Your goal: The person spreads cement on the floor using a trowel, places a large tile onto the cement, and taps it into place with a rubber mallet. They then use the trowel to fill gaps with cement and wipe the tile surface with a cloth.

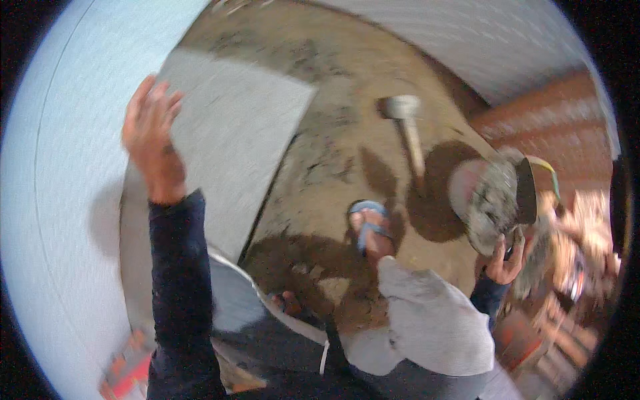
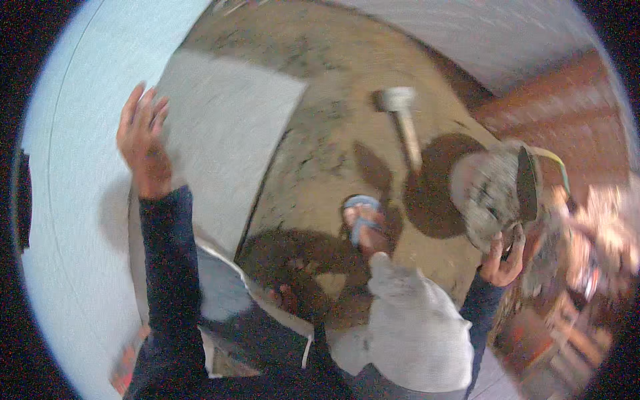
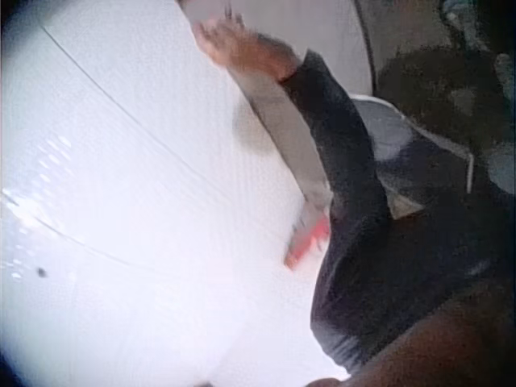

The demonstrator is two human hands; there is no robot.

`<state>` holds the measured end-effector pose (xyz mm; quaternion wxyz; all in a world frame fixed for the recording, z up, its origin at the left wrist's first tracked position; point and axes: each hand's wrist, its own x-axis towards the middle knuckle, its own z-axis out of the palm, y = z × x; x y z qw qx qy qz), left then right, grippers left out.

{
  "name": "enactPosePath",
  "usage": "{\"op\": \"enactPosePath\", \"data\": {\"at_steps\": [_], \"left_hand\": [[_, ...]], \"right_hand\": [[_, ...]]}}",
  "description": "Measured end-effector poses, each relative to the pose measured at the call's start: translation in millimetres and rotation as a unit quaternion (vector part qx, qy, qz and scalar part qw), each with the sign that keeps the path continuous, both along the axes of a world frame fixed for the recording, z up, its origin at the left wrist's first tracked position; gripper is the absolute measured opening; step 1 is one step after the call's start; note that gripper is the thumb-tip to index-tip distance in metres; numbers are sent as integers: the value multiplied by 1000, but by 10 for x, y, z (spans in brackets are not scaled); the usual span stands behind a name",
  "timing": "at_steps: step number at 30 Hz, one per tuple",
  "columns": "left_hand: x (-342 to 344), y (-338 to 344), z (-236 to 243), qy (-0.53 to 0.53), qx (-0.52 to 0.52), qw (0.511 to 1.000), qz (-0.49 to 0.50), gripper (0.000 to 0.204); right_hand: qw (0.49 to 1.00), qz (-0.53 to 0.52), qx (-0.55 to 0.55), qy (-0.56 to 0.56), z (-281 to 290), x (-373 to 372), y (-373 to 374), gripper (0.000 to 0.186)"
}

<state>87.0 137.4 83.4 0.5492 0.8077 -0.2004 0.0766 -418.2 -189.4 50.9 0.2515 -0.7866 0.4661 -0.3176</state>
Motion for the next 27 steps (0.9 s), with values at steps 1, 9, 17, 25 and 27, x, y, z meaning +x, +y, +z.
{"op": "enactPosePath", "data": {"at_steps": [1,9,17,25,27], "left_hand": [[-40,175,23,39,-9,999,22,43],[-600,1251,157,110,96,987,71,43],[-1450,1634,702,161,144,963,162,41],[-1148,1673,778,25,240,962,125,44],[-687,1730,664,40,222,970,97,45]], "right_hand": [[993,34,115,22,-38,235,17,25],[828,463,-66,310,-876,2344,126,29],[739,540,-64,398,-1256,3331,-107,36],[648,655,-10,389,-1362,3537,272,38],[623,691,-25,367,-1443,3571,349,38]]}}
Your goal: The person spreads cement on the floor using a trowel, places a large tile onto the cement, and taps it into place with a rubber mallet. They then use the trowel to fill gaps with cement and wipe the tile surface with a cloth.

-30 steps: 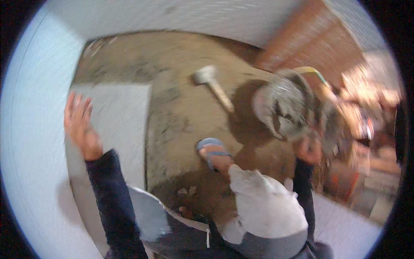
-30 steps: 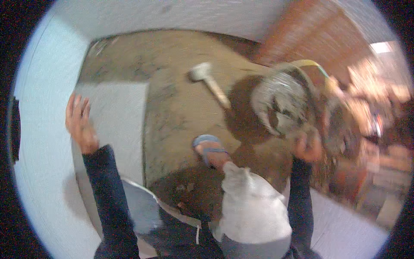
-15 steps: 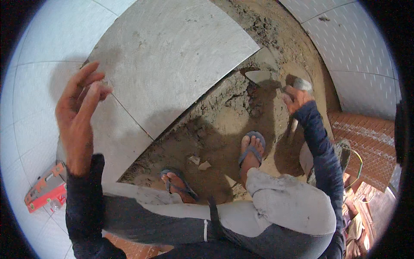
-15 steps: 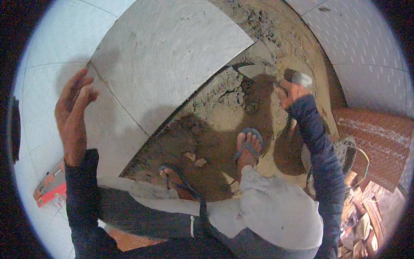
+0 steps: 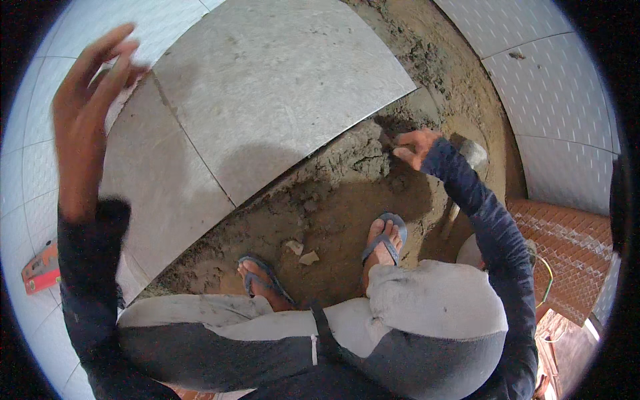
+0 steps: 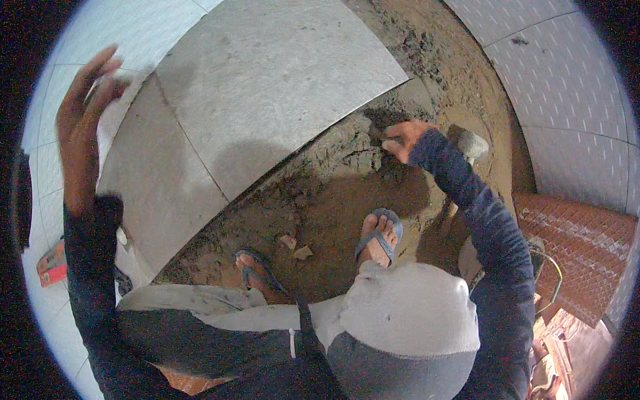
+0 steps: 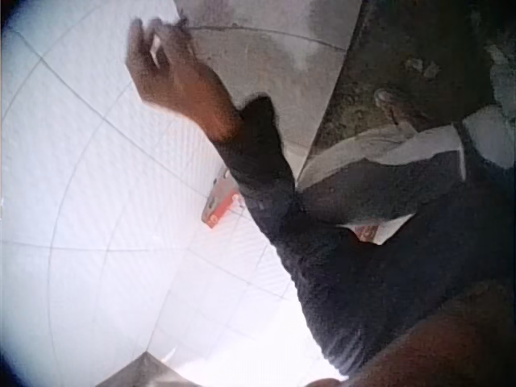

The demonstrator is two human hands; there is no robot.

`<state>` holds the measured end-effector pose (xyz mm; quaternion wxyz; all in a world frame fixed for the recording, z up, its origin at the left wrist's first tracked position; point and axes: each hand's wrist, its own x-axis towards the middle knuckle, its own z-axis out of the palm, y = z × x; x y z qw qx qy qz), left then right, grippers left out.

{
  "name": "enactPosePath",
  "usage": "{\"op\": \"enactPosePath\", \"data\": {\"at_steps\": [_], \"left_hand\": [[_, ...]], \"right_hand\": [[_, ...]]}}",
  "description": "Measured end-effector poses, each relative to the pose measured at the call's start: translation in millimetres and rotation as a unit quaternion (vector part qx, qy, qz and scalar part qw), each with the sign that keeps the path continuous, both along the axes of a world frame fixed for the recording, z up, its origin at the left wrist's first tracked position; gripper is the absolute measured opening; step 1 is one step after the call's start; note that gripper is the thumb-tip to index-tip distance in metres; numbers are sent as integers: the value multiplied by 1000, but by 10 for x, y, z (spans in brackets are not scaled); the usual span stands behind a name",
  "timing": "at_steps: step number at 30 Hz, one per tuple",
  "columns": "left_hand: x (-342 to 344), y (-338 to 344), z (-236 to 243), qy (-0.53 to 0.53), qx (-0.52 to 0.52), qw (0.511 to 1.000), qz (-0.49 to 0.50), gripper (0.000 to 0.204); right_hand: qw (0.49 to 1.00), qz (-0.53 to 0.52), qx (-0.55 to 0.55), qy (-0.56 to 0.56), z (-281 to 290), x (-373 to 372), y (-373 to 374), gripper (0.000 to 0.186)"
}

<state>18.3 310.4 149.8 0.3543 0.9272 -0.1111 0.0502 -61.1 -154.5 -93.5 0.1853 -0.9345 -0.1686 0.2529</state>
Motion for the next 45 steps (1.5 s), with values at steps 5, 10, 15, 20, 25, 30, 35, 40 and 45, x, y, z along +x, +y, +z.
{"op": "enactPosePath", "data": {"at_steps": [5,10,15,20,25,30,35,40,45], "left_hand": [[1282,615,-616,-56,181,980,-55,42],[1572,1398,-1181,-49,302,952,-9,42],[1550,2127,-2121,-65,348,931,-93,40],[1838,3082,-3111,32,248,968,-14,48],[2132,3263,-3548,8,126,992,-20,42],[1861,2849,-3105,-18,233,972,-4,39],[1537,2384,-2356,-6,231,970,72,45],[1382,2574,-2055,12,235,968,87,44],[1193,3164,-2036,30,316,941,116,43]], "right_hand": [[993,-36,104,31,-182,-108,0,35],[962,-143,172,159,28,-610,-187,33],[879,-314,301,193,820,-1452,-284,34],[813,-543,204,-51,1848,-2833,-588,28],[809,-492,-209,-244,2220,-4143,-896,29],[779,-398,-339,-345,2068,-3873,-909,37],[949,-269,-118,-119,1106,-2198,-400,38],[961,-226,-144,-69,199,-1166,195,36],[986,-143,-61,-64,62,-965,421,37]]}}
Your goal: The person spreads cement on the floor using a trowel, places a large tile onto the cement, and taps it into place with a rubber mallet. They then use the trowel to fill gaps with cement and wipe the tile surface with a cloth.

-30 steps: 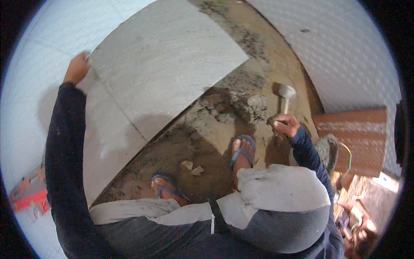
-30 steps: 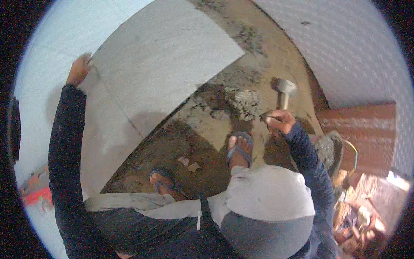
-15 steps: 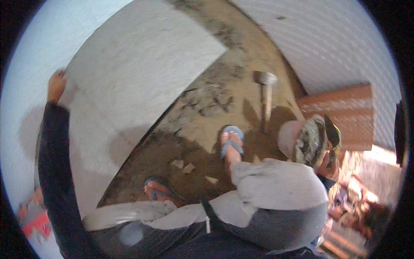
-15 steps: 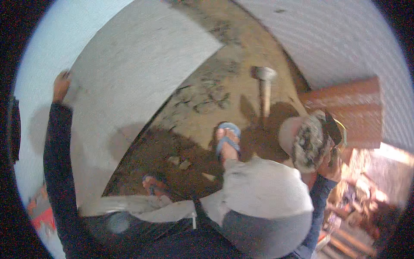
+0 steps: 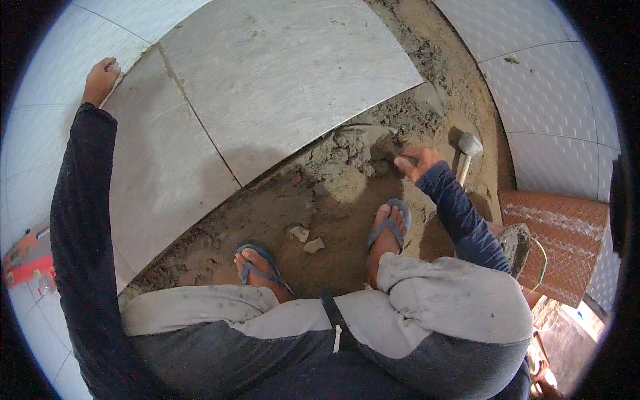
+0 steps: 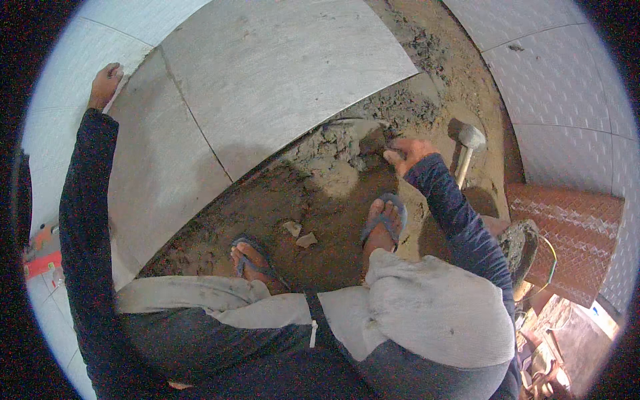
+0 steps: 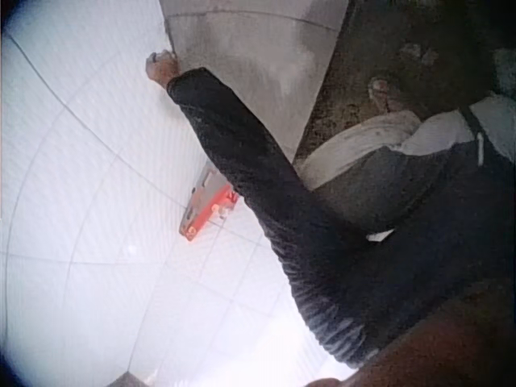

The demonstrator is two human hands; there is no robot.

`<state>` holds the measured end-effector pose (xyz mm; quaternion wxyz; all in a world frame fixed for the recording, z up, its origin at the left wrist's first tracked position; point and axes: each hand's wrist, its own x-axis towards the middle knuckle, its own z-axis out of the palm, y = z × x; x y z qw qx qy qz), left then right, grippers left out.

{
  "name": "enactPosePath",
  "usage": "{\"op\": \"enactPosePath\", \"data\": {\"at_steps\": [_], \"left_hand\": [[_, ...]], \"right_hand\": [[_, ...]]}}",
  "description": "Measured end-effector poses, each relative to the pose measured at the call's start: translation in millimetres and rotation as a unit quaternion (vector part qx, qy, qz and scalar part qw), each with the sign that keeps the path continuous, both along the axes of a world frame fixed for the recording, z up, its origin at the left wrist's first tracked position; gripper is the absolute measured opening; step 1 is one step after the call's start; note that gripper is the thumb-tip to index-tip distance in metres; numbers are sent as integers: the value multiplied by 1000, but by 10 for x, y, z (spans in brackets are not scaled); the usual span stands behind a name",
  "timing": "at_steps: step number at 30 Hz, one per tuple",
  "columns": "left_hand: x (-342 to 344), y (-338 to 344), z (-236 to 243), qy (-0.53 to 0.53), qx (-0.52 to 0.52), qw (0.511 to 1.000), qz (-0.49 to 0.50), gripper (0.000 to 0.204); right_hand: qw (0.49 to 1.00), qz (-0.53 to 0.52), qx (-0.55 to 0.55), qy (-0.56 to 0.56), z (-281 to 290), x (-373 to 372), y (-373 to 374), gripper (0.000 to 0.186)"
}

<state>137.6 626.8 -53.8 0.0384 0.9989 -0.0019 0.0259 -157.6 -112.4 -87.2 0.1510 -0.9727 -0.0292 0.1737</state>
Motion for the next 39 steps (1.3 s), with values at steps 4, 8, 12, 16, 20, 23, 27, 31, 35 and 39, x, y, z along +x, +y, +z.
{"op": "enactPosePath", "data": {"at_steps": [4,8,12,16,20,23,27,31,35,39], "left_hand": [[-104,224,44,3,37,999,2,44],[-65,69,137,12,22,1000,3,46],[-29,-275,237,-15,5,1000,4,46],[1,-614,280,-36,-25,999,-26,47],[110,-812,174,-25,-60,997,-36,48],[256,-806,-49,-22,-18,999,-25,50],[607,-672,-546,-47,-94,982,-159,53],[937,-514,-974,-12,-86,994,-73,54],[1067,-455,-1121,24,-66,994,-86,50],[810,-471,-863,-45,21,988,-148,48]], "right_hand": [[992,34,52,114,-49,98,124,41],[990,83,87,74,-193,161,365,42],[971,148,133,130,-314,237,629,43],[932,100,238,256,-236,114,619,35],[885,-28,322,336,103,-344,230,30],[869,-93,403,271,552,-824,-196,25],[860,-333,365,125,1445,-1763,-792,22],[862,-457,201,-82,2245,-2927,-1323,22],[884,-321,-250,-231,2053,-3253,-1575,30],[887,-429,166,-41,1299,-2421,-1326,33]]}}
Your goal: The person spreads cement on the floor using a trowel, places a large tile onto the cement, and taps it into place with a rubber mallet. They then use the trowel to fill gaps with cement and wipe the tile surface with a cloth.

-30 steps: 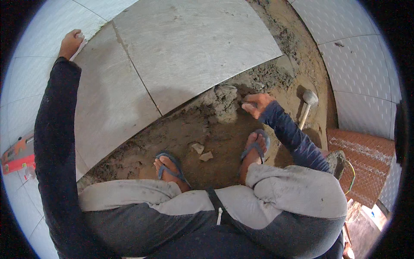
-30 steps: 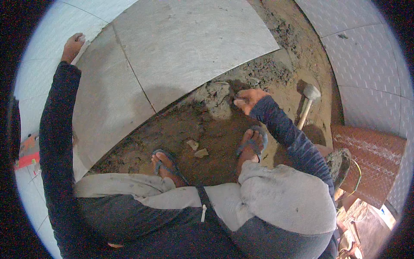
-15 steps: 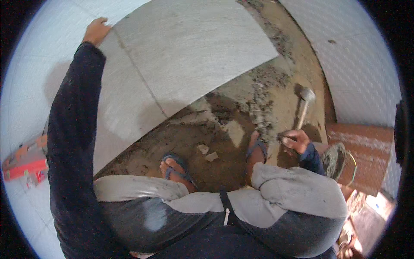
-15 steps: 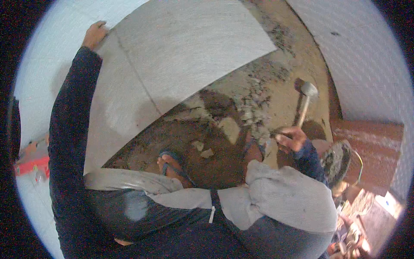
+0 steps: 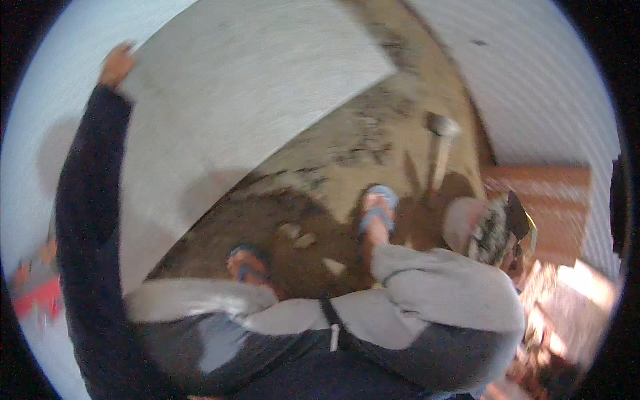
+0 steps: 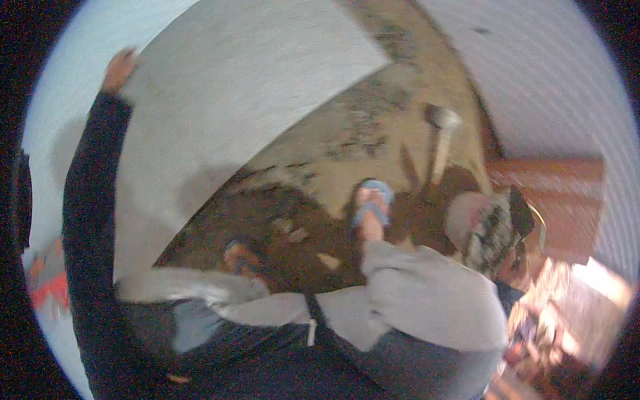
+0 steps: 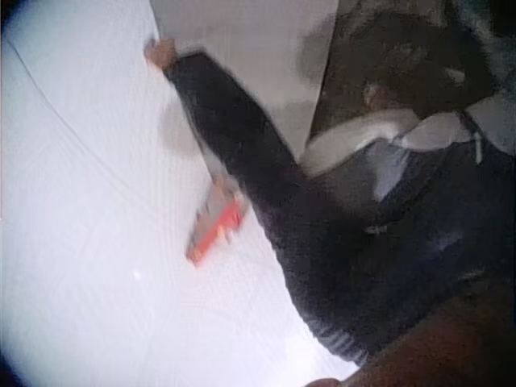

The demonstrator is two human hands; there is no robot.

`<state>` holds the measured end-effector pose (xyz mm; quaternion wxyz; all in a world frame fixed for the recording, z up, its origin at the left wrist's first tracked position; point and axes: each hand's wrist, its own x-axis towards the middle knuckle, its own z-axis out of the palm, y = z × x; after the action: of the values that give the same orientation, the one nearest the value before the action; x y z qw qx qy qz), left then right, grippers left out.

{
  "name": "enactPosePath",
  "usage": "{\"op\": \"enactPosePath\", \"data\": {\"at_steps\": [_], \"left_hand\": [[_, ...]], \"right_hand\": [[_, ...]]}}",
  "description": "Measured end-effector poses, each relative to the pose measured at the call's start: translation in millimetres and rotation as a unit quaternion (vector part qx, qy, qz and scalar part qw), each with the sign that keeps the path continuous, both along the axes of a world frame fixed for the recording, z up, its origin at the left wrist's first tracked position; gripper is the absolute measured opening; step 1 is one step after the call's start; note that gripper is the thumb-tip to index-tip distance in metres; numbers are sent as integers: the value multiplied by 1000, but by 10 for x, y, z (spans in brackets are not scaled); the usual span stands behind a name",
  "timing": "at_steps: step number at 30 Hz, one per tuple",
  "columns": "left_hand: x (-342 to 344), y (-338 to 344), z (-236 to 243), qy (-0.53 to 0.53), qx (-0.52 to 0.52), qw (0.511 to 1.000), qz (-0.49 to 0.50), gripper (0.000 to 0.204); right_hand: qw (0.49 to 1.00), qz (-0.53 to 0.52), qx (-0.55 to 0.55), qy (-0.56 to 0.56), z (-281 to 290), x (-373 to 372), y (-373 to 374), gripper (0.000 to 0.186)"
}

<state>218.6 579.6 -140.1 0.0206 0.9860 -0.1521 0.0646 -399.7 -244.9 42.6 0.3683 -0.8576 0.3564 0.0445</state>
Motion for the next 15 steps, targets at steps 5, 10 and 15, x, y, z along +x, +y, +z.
{"op": "enactPosePath", "data": {"at_steps": [5,10,15], "left_hand": [[-480,-165,571,25,-127,987,95,50],[-801,-69,997,-35,-78,992,97,38],[-813,522,982,-41,-12,992,116,38]], "right_hand": [[869,466,-57,157,-181,1085,1034,32],[713,636,12,297,-1007,2220,1871,35],[675,696,-38,244,-1419,2713,2183,40]]}}
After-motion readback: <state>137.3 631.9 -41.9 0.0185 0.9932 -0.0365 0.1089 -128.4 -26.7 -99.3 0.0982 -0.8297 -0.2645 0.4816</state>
